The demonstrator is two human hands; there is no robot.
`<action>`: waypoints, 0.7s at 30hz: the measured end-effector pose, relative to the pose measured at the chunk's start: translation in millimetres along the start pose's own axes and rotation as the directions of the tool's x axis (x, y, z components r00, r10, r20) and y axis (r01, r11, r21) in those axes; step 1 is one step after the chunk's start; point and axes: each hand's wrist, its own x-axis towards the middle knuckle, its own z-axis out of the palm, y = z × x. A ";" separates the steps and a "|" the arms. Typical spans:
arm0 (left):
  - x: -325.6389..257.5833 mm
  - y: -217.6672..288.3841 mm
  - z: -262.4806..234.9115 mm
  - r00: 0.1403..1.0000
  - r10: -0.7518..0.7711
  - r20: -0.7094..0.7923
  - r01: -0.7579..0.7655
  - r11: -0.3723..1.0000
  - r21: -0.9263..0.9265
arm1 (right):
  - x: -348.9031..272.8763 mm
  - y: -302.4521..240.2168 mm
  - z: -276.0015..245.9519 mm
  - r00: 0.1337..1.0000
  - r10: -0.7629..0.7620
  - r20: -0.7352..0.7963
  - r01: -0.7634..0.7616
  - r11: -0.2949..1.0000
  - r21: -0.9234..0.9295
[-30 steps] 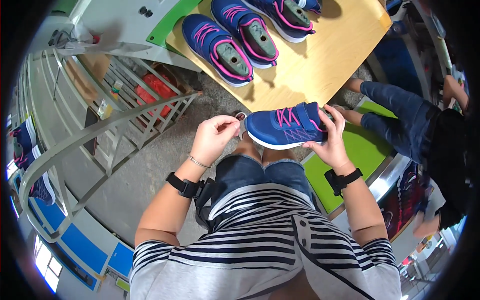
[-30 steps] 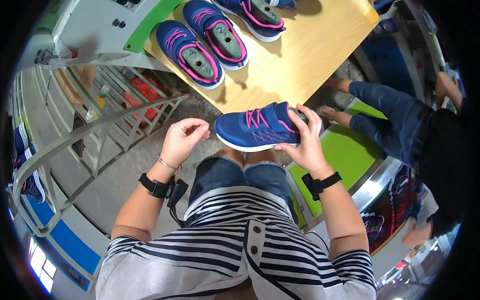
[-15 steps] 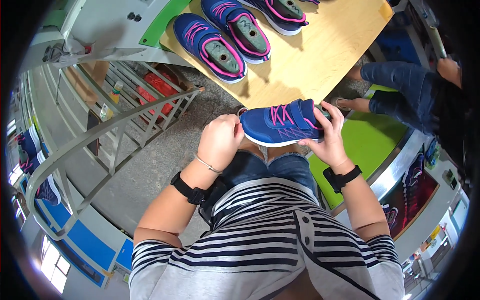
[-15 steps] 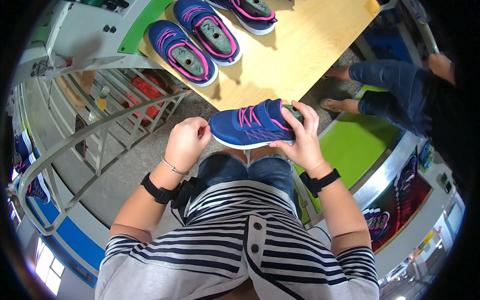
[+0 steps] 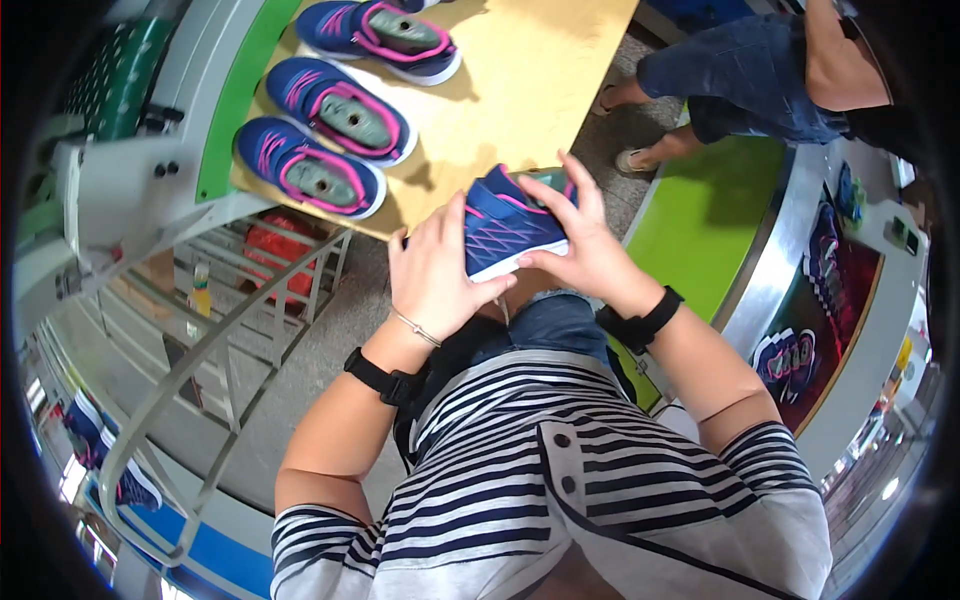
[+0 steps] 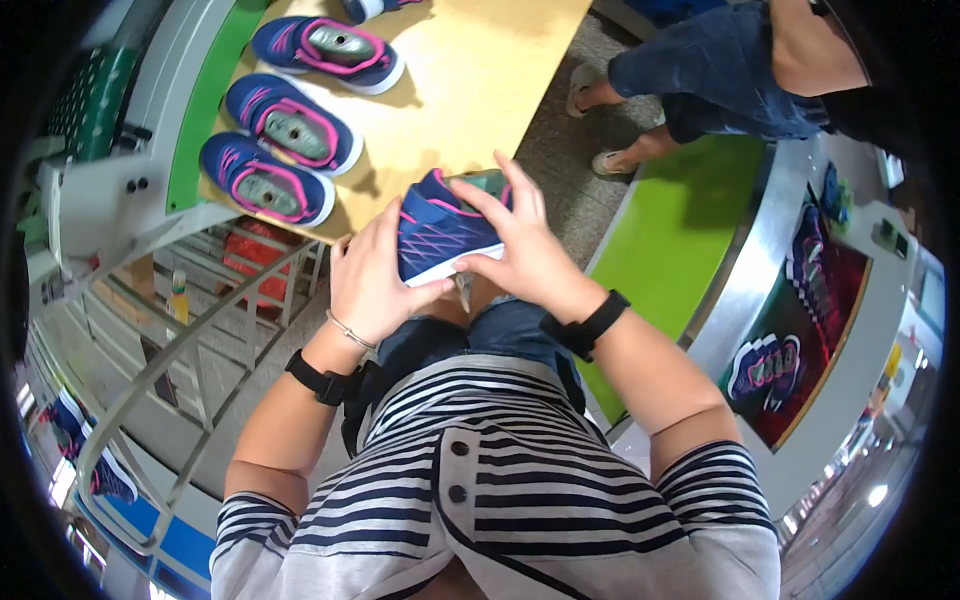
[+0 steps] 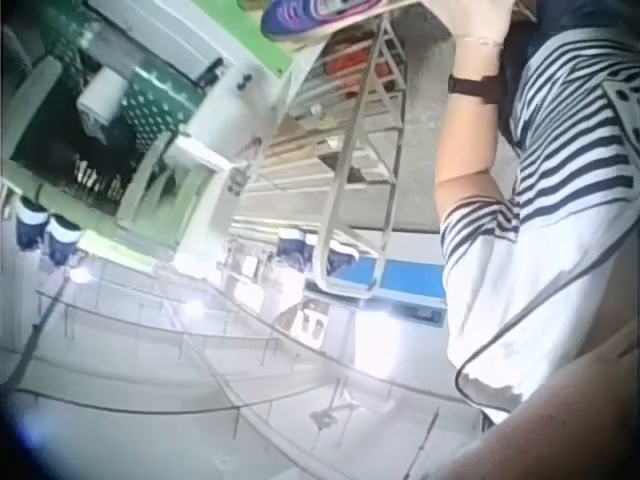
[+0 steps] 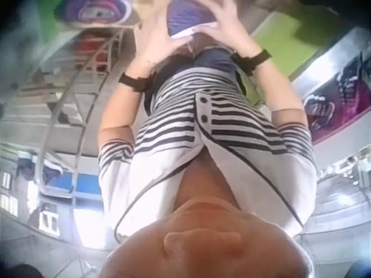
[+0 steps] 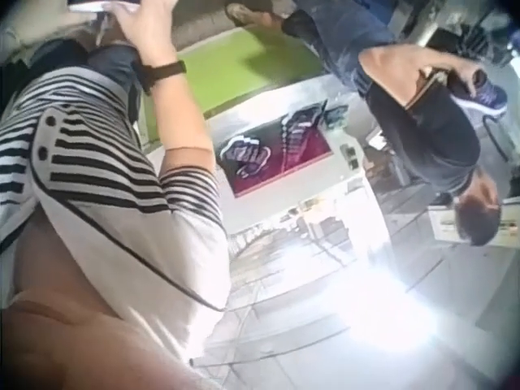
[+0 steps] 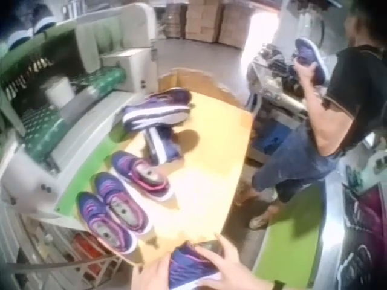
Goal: Moving and organizing shoes onto a conveyor belt system in a factory.
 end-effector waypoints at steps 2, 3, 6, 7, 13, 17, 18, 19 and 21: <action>12.8 7.9 -4.1 0.998 -0.058 0.037 0.059 0.998 -0.014 | -1.6 7.8 3.4 0.999 0.004 -0.042 -0.004 1.000 -0.016; 17.2 8.6 -5.0 0.997 -0.069 0.034 0.069 0.998 -0.009 | 6.2 8.1 2.1 0.999 0.023 -0.033 -0.023 0.999 0.024; 31.2 5.2 -8.7 0.972 -0.101 0.212 0.119 0.990 -0.074 | 12.1 12.4 -5.4 0.993 0.109 0.053 -0.113 0.990 0.088; 41.6 -19.8 5.4 0.956 -0.015 0.294 0.108 0.947 -0.303 | 16.1 20.1 -4.7 0.989 0.125 0.083 -0.134 0.984 0.120; 58.6 5.5 -1.1 0.908 -0.250 0.336 0.334 0.916 -0.220 | 1.6 45.8 10.0 0.885 0.460 0.079 -0.421 0.714 0.560; 56.7 -7.7 5.5 0.931 -0.197 0.309 0.284 0.919 -0.272 | 4.4 52.7 2.5 0.928 0.364 0.079 -0.350 0.777 0.523; 54.1 -13.9 8.6 0.947 -0.161 0.278 0.242 0.927 -0.286 | -1.0 58.4 5.1 0.932 0.356 0.071 -0.338 0.780 0.527; 52.7 -10.1 6.4 0.959 -0.144 0.246 0.204 0.949 -0.240 | -7.0 64.0 4.5 0.868 0.449 0.211 -0.437 0.491 0.753; 43.9 -5.8 6.3 0.982 -0.078 0.172 0.094 0.992 -0.087 | -16.5 65.1 4.1 0.806 0.422 0.415 -0.490 0.082 0.868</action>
